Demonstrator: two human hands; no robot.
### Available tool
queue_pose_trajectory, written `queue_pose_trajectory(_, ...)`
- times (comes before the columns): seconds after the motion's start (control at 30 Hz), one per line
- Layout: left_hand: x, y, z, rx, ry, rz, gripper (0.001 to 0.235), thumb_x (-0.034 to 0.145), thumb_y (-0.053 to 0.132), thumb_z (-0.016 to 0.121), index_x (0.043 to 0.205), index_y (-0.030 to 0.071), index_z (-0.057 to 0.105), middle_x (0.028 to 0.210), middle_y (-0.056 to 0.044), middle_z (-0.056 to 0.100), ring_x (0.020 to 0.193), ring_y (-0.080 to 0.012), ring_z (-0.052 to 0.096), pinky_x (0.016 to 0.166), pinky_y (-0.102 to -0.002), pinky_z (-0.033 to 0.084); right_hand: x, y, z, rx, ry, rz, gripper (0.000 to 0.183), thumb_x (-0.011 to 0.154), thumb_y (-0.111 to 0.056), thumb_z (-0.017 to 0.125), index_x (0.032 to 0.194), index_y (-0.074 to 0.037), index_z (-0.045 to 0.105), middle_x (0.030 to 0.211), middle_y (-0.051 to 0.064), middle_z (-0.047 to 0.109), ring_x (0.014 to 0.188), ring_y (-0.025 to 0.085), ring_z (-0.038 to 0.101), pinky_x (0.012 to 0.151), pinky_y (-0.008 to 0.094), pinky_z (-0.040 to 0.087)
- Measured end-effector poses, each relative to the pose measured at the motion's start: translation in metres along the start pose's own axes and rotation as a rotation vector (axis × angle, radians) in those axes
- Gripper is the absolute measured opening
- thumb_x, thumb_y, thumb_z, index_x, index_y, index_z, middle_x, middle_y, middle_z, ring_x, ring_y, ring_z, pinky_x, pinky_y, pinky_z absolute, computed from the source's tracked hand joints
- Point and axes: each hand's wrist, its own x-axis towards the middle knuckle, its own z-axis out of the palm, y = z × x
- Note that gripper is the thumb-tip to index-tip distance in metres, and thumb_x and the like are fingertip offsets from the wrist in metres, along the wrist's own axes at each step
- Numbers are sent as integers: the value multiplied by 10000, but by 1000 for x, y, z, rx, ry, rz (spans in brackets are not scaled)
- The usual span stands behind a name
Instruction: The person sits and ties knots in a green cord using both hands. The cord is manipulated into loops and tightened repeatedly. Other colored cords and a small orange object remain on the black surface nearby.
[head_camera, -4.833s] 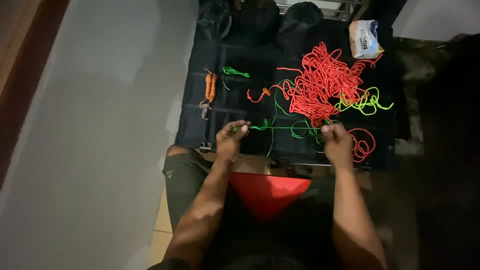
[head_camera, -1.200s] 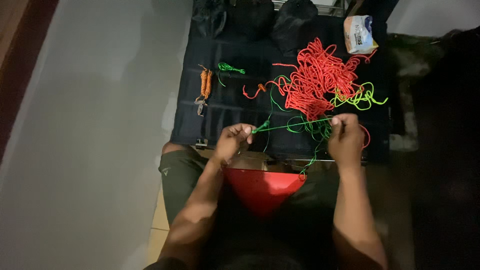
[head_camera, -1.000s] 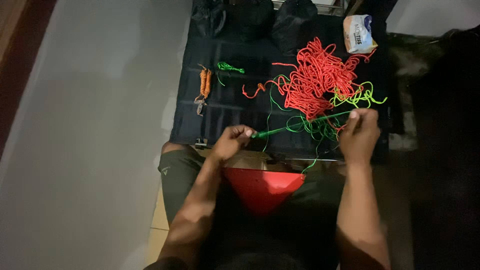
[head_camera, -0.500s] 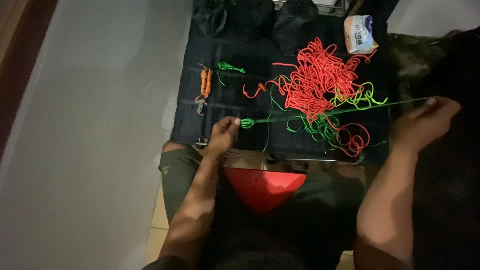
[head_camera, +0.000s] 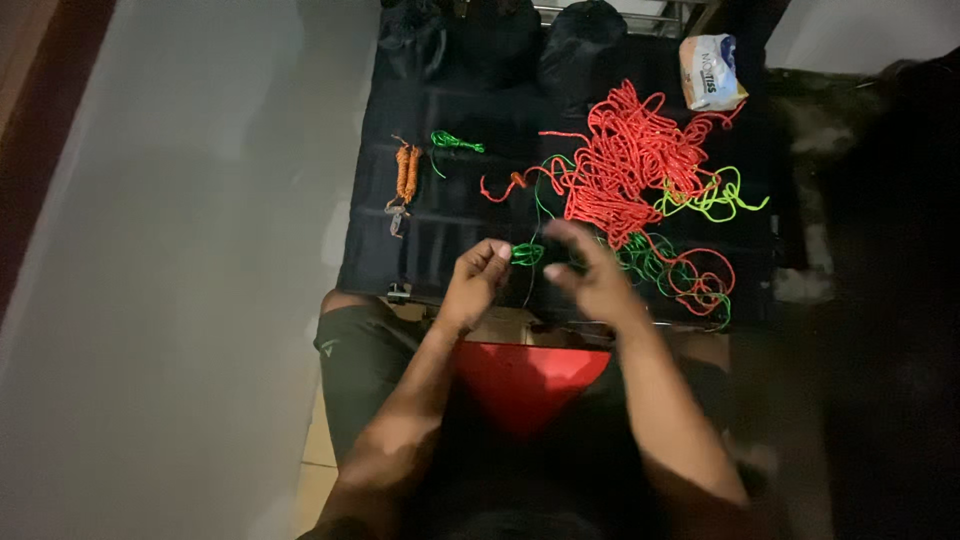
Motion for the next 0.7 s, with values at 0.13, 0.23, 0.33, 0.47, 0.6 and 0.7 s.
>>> queue_pose_trajectory(0.13, -5, 17, -5, -118, -44, -48, 159, 1010, 179, 545, 921, 67, 613, 518, -64, 493, 329, -112, 395, 347, -219, 323, -6, 40, 30, 365, 16, 206, 185, 926, -7, 635, 1094, -58, 691, 767, 90, 687, 734, 160, 620, 663, 334, 524)
queue_pose_trajectory(0.23, 16, -8, -42, -21, 2, 1, 135, 1004, 148, 532, 989, 46, 619, 595, -122, 618, 377, -157, 540, 382, -239, 390, -5, 31, 13, 629, 70, 366, 180, 909, 92, 560, 881, -32, 687, 655, 20, 529, 583, 86, 450, 490, 184, 373)
queue_pose_trajectory(0.33, 35, -43, -81, 473, 288, 96, 274, 1006, 356, 574, 1113, 121, 666, 958, -133, 703, 938, -269, 686, 835, -395, 493, -7, 49, -13, 106, 452, 273, 111, 908, -26, 658, 900, -114, 725, 609, 67, 578, 523, 131, 524, 452, 263, 455)
queue_pose_trajectory(0.47, 13, 21, -37, 602, 264, 338, 326, 932, 151, 623, 1227, 16, 604, 1162, -265, 590, 1161, -447, 508, 1030, -511, 349, -8, 12, -21, -103, 340, 102, 158, 881, 10, 655, 925, -127, 719, 638, 38, 566, 632, 157, 522, 663, 293, 455)
queue_pose_trajectory(0.6, -21, 64, 42, 300, -169, 346, 439, 888, 210, 733, 1276, 52, 603, 1258, -187, 616, 1289, -370, 503, 1129, -496, 329, -3, -73, -4, 26, 31, 82, 59, 854, -13, 702, 886, -57, 726, 577, 25, 570, 636, 112, 487, 623, 285, 441)
queue_pose_trajectory(0.7, -10, 61, 44, 295, -342, 245, 375, 930, 149, 686, 1285, 61, 601, 881, -145, 695, 881, -170, 603, 788, -417, 509, -6, -49, -28, -101, 68, 27, 56, 854, -49, 729, 886, -93, 736, 623, 90, 643, 654, 160, 560, 693, 367, 487)
